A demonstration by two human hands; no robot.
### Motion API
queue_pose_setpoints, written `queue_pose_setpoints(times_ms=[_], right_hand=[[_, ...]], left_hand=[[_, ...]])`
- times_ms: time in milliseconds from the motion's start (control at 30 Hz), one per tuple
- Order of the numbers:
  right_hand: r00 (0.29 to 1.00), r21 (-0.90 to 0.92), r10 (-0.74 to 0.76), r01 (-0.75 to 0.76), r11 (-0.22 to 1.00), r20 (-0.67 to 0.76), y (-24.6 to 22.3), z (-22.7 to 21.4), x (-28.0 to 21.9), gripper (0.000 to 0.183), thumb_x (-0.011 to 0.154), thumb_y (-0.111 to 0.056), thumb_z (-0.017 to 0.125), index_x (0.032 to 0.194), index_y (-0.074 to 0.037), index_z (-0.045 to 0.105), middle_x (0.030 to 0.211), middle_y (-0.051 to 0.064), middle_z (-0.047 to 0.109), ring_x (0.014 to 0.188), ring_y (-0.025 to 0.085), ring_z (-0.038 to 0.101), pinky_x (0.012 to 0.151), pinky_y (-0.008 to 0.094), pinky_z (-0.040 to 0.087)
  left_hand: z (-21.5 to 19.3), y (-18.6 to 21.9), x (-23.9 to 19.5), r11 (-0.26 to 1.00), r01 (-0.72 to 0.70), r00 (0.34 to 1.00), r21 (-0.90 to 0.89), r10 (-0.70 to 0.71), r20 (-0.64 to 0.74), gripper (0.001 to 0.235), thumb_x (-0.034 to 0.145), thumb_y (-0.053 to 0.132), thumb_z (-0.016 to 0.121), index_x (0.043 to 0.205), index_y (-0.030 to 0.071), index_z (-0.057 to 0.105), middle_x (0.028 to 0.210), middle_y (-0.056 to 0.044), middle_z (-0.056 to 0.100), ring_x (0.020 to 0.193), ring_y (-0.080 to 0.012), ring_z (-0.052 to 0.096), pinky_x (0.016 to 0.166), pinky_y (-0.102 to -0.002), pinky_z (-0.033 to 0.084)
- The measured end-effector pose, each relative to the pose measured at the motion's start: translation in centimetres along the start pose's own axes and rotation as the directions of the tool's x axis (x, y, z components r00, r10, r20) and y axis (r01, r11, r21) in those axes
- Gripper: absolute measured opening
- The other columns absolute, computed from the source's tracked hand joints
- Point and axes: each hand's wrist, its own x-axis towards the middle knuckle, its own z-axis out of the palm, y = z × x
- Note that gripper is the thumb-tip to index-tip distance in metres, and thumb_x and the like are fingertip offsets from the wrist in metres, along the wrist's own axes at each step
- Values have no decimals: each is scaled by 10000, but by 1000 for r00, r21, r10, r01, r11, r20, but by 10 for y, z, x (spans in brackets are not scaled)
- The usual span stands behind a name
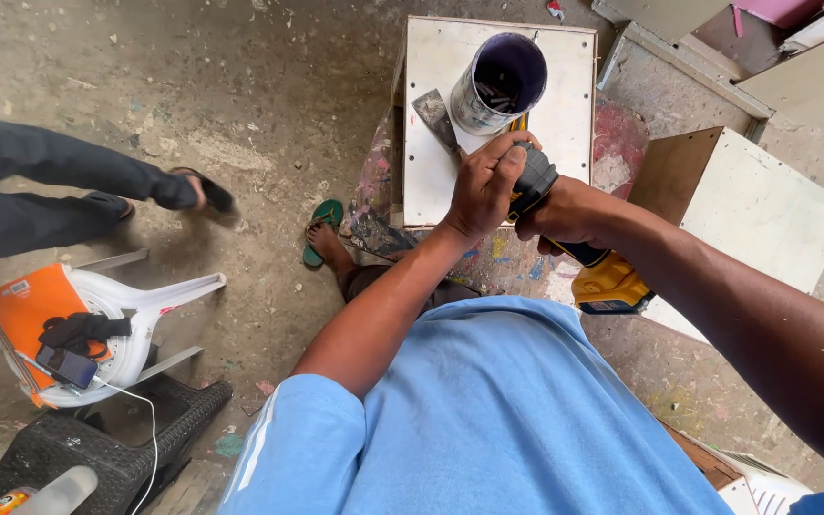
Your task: Assembling a wooden box using a power drill, screws, and a scraper.
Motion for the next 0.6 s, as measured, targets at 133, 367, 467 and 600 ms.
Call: queue_pose_setpoints(times_ms=[133, 367, 467, 600], right_hand=[[1000, -7, -1, 1, 1000, 17, -4, -2, -2, 325, 720, 17, 774, 1020, 114, 693, 773, 298, 662, 559, 371, 702, 493, 477, 611], [999, -46, 0, 2, 999, 40, -14, -7, -6, 260, 733, 34, 757, 968, 117, 682, 744, 285, 646, 549, 362, 691, 476, 463, 600], [999, -48, -10, 12, 999, 46, -6, -8, 3, 269, 743, 23, 747, 989, 112, 684, 770, 274, 655, 563, 343, 692, 488, 445, 600], [998, -63, -1, 5, 998, 67, -14, -11, -4, 280, 739, 23, 753, 994, 114, 679, 780, 275, 653, 583, 345, 695, 509, 449, 605]], left_hand=[[0, -2, -1, 1000, 11, 1000, -9, -11, -13, 347, 1089, 314, 445, 1113, 121, 732, 968, -112, 725, 852, -179, 654, 795, -354, 557], [0, -7, 0, 1000, -21, 999, 5, 21, -34, 348, 1100, 326, 439, 1127, 126, 723, 977, -108, 725, 831, -186, 658, 781, -348, 554], [-1, -3, -2, 999, -25, 999, 21, 26, -38, 341, 1100, 314, 439, 1130, 127, 724, 980, -100, 724, 839, -173, 647, 769, -347, 548], [1, -7, -3, 998, -42, 998, 47, 44, -42, 336, 1100, 326, 443, 1134, 138, 719, 974, -82, 725, 825, -163, 654, 768, -339, 547]])
